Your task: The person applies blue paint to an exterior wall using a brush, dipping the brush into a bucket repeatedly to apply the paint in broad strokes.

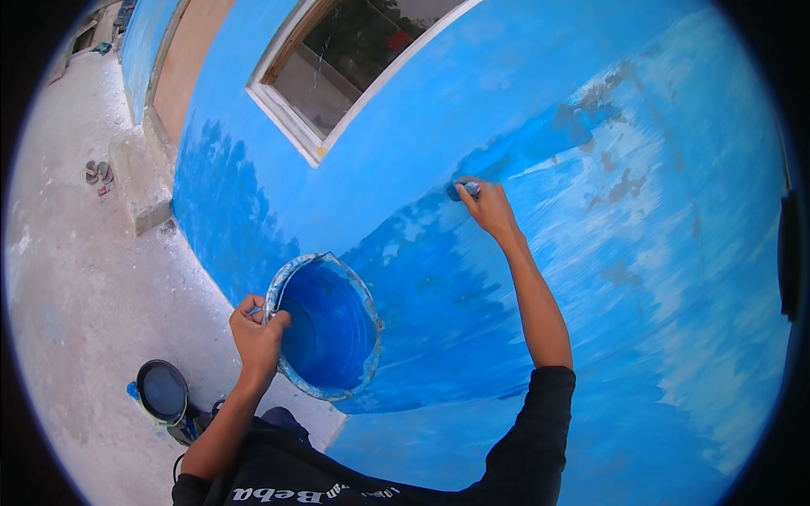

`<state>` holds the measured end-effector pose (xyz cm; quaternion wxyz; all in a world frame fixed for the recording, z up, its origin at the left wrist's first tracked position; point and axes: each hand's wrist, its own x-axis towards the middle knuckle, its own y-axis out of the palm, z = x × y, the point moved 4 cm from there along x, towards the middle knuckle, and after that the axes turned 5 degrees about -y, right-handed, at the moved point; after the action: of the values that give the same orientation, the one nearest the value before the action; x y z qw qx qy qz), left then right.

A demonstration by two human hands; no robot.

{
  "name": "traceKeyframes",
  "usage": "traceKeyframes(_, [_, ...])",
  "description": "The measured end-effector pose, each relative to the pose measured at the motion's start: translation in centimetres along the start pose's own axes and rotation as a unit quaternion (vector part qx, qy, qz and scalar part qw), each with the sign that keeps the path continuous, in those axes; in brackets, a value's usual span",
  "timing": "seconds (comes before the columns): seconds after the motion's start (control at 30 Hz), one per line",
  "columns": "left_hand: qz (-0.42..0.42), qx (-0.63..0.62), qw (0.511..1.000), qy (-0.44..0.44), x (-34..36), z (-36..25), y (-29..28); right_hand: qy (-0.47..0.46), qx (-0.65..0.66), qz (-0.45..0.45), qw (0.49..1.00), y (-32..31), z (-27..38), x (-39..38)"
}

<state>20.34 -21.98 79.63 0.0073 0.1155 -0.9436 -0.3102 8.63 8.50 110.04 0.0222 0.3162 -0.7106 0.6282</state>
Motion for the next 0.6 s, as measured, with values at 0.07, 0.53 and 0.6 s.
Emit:
traceKeyframes(0.07, [0.007, -0.007, 1.0, -0.01, 0.1, 0.4, 0.2, -0.003, 0.026, -0.091, 0.996, -5.8, -1.5, 1.2])
traceKeyframes(0.53, [0.016, 0.025, 0.999, -0.032, 0.8, 1.7, 1.3, -0.102, -0.238, -0.079, 0.963, 9.7, 1.4, -4.4])
traceKeyframes(0.6, [0.018, 0.023, 0.999, -0.037, 0.5, 1.3, 1.4, -0.097, -0.082, -0.014, 0.992, 14.5, 1.5, -5.5])
